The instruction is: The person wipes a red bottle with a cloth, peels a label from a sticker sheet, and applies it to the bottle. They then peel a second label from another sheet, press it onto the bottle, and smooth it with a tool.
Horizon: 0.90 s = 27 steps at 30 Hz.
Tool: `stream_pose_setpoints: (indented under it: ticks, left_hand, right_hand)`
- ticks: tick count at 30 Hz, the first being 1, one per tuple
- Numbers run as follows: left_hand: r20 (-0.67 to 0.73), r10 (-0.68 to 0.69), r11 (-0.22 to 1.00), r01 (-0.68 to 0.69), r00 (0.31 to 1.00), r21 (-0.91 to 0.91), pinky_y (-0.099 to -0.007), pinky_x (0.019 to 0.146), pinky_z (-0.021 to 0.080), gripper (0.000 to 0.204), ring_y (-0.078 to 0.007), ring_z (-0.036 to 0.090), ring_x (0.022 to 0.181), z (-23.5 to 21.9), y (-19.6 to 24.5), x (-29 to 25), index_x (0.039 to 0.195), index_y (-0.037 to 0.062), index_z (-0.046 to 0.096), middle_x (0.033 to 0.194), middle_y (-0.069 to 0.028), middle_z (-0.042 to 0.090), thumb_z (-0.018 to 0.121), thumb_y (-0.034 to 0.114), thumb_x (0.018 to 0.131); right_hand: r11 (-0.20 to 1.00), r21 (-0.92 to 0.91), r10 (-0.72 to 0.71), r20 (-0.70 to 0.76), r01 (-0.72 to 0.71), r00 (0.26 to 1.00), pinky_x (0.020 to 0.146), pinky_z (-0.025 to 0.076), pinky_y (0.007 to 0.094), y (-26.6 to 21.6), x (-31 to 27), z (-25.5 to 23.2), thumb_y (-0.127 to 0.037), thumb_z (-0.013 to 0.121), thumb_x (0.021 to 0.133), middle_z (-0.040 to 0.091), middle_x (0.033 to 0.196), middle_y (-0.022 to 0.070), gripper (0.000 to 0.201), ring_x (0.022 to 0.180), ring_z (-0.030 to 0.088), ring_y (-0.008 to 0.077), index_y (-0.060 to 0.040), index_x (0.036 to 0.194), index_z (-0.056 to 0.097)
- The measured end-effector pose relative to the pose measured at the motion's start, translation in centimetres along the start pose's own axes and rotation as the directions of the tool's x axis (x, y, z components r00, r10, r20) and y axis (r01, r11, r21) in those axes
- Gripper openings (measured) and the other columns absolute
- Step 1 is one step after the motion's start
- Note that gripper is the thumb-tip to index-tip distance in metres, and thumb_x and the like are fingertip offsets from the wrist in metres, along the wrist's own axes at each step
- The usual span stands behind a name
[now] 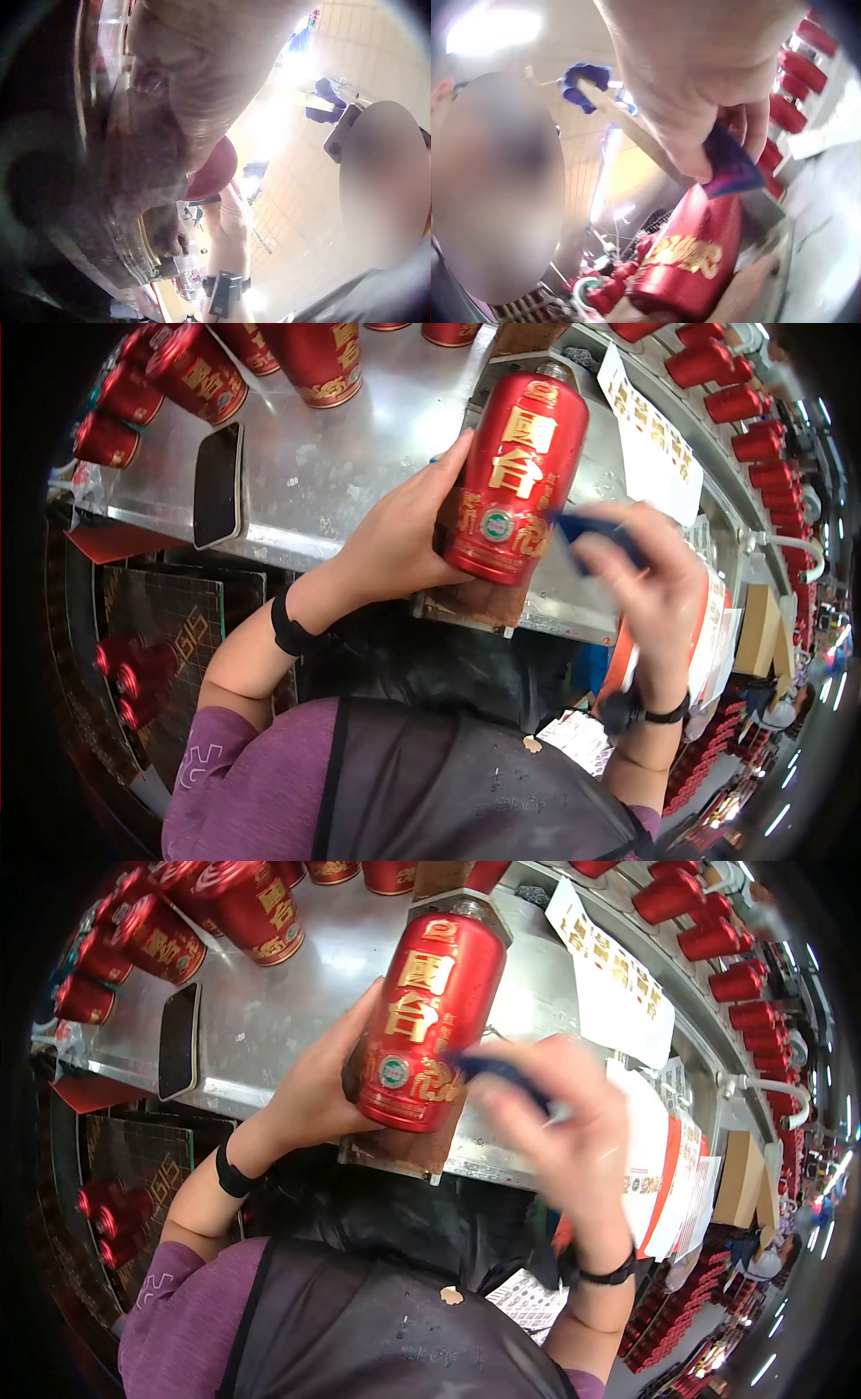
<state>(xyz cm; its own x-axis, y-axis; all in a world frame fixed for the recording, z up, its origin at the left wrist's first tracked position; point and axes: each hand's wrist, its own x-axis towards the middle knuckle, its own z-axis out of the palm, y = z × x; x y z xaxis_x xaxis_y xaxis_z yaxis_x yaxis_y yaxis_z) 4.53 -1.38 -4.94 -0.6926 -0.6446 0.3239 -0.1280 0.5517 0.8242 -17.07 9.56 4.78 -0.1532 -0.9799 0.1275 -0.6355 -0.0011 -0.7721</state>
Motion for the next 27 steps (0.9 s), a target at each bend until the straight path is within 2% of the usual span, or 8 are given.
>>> stream_pose_setpoints:
  ticks: [2, 4, 6, 10, 12, 18, 22, 27]
  left_hand:
    - [0.052, -0.088, 0.996, 0.086, 0.995, 0.037, -0.0409, 0.101, 0.045, 0.111, -0.0396, 0.053, 0.12, -0.8, 1.2, 0.0, 0.152, -0.0009, 0.023, 0.139, -0.0268, 0.048, 0.086, 0.019, 0.063]
    - [0.094, -0.177, 0.983, 0.171, 0.98, 0.073, -0.0408, 0.1, 0.045, 0.111, -0.0396, 0.053, 0.119, -1.7, 2.5, -0.1, 0.152, 0.0003, 0.024, 0.14, -0.0268, 0.047, 0.086, 0.019, 0.062]
    - [0.088, 0.067, 0.938, -0.093, 0.994, 0.335, -0.0414, 0.099, 0.045, 0.112, -0.0392, 0.054, 0.118, -2.6, 3.4, -0.3, 0.152, 0.002, 0.025, 0.14, -0.0262, 0.047, 0.087, 0.02, 0.06]
    - [-0.009, 0.197, 0.913, -0.18, 0.98, 0.367, -0.0411, 0.101, 0.043, 0.12, -0.0411, 0.051, 0.121, -2.2, 3.5, 0.1, 0.154, 0.0039, 0.023, 0.135, -0.0208, 0.051, 0.087, 0.012, 0.054]
    - [0.133, -0.285, 0.954, 0.268, 0.949, 0.136, -0.041, 0.106, 0.04, 0.117, -0.039, 0.048, 0.128, -2.1, 3.4, 0.1, 0.154, 0.0029, 0.022, 0.141, -0.0212, 0.047, 0.09, 0.016, 0.059]
    - [-0.043, -0.088, 0.958, 0.073, 0.995, -0.276, -0.0403, 0.105, 0.041, 0.108, -0.0375, 0.05, 0.126, -0.3, 2.0, 0.2, 0.149, -0.0094, 0.023, 0.134, -0.0296, 0.047, 0.083, 0.042, 0.076]
    - [0.004, -0.215, 0.941, 0.208, 0.977, -0.269, -0.0368, 0.115, 0.032, 0.091, -0.0263, 0.041, 0.138, -0.4, 3.1, 0.9, 0.152, -0.007, 0.018, 0.149, -0.0227, 0.038, 0.075, 0.018, 0.087]
    - [-0.014, -0.199, 0.896, 0.176, 0.98, -0.407, -0.037, 0.112, 0.035, 0.087, -0.0279, 0.043, 0.136, 0.0, 1.9, 0.5, 0.151, -0.0092, 0.018, 0.146, -0.0246, 0.04, 0.071, 0.023, 0.09]
  right_hand:
    - [0.988, 0.138, 0.05, 0.104, -0.064, 0.993, 0.07, 0.048, 0.0265, 0.7, -0.4, 0.7, -0.007, 0.074, 0.083, 0.066, 0.088, 0.0029, 0.024, 0.075, 0.059, 0.01, -0.005, 0.107, 0.072]
    - [0.987, 0.091, 0.143, -0.16, -0.13, 0.977, 0.069, 0.048, 0.0249, 2.1, -0.1, -0.6, -0.004, 0.074, 0.083, 0.064, 0.087, 0.0037, 0.023, 0.076, 0.059, 0.0098, -0.0013, 0.105, 0.071]
    - [0.993, -0.023, 0.107, -0.249, -0.116, 0.963, 0.067, 0.048, 0.0234, 0.7, -0.6, -1.4, -0.001, 0.072, 0.082, 0.063, 0.086, 0.0044, 0.023, 0.076, 0.06, 0.0099, 0.0025, 0.105, 0.07]
    - [0.993, 0.049, 0.119, -0.219, -0.111, 0.968, 0.068, 0.045, 0.0216, 0.1, -2.5, -0.6, 0.001, 0.075, 0.08, 0.061, 0.083, 0.0033, 0.025, 0.076, 0.056, 0.0093, 0.0021, 0.104, 0.069]
    - [0.976, 0.141, 0.197, -0.232, -0.167, 0.953, 0.07, 0.046, 0.0218, 0.6, -3.2, 0.0, 0.001, 0.075, 0.081, 0.061, 0.087, 0.003, 0.025, 0.078, 0.056, 0.0089, 0.0029, 0.106, 0.069]
    - [0.921, 0.335, 0.286, -0.23, -0.2, 0.93, 0.079, 0.049, 0.0229, 1.0, -4.4, 0.9, 0.002, 0.073, 0.083, 0.064, 0.096, 0.0042, 0.026, 0.086, 0.06, 0.0102, 0.0045, 0.108, 0.067]
    - [0.89, 0.404, 0.32, -0.227, -0.21, 0.92, 0.082, 0.049, 0.0238, 1.4, -4.3, 1.2, 0.001, 0.072, 0.085, 0.067, 0.099, 0.0053, 0.025, 0.09, 0.062, 0.0109, 0.0044, 0.109, 0.067]
    - [0.87, 0.45, 0.323, -0.209, -0.203, 0.923, 0.083, 0.05, 0.0238, 2.3, -4.5, 1.6, 0.0, 0.072, 0.085, 0.067, 0.1, 0.0055, 0.025, 0.09, 0.062, 0.0108, 0.004, 0.109, 0.066]
